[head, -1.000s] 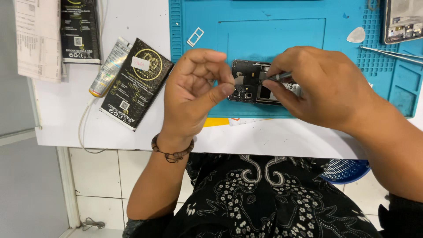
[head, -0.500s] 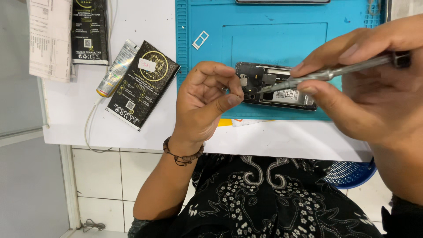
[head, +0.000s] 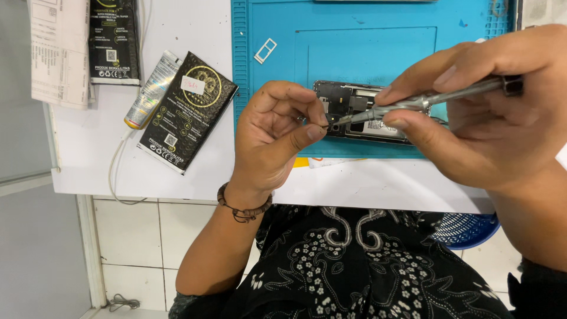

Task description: The person uses a screwdriver to remove screws from a disassembled smartphone placed on a blue work mat. They then wipe the back cover of the phone with a white cloth and continue to manipulate the phone's internal components and casing.

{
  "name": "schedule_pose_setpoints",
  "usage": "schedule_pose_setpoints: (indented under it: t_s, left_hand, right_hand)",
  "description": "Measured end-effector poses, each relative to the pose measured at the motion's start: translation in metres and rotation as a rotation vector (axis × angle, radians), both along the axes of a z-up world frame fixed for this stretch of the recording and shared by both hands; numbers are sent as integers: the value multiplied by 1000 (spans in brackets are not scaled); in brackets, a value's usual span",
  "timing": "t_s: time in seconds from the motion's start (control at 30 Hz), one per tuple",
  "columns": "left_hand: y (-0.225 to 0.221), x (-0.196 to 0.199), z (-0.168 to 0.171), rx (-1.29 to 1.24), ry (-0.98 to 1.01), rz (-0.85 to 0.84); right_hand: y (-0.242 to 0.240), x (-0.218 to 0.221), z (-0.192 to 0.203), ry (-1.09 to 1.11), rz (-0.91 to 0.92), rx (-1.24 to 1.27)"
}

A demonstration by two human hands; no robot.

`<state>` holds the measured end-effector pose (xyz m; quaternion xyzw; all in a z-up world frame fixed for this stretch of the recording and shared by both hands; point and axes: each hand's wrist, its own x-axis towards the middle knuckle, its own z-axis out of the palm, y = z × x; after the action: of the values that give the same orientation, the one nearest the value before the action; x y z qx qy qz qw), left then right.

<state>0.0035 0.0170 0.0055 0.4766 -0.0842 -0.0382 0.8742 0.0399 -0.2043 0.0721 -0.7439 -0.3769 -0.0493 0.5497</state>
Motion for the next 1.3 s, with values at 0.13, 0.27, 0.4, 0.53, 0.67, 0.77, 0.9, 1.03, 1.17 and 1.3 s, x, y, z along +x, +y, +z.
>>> schedule_pose_setpoints:
  t_s: [0.13, 0.27, 0.4, 0.53, 0.67, 0.77, 0.9, 1.03, 1.17, 1.3]
  left_hand:
    - [-2, 0, -1, -15, 10, 13]
    - [0, 1, 2, 194, -59, 64]
    - [4, 3, 13, 932, -321, 98]
    - [-1, 4, -4, 1199, -460, 85]
    - [-4, 0, -8, 1236, -496, 142]
    - [-3, -1, -10, 1243, -511, 161]
    - [-1, -2, -10, 1241, -503, 171]
    - [-1, -2, -14, 1235, -506, 179]
    - [-1, -2, -13, 1242, -514, 183]
    - [0, -3, -16, 1264, -514, 186]
  right_hand:
    - [0, 2, -1, -54, -14, 26]
    - [5, 4, 15, -113, 141, -310]
    - [8, 9, 2, -135, 66, -612]
    - [14, 17, -14, -167, 62, -661]
    - [18, 22, -14, -108, 96, -668]
    - [19, 22, -13, -88, 92, -693]
    - [21, 20, -13, -43, 48, -725]
    - [22, 19, -11, -78, 87, -714]
    - [23, 20, -9, -93, 115, -690]
    - [25, 22, -6, -85, 224, -667]
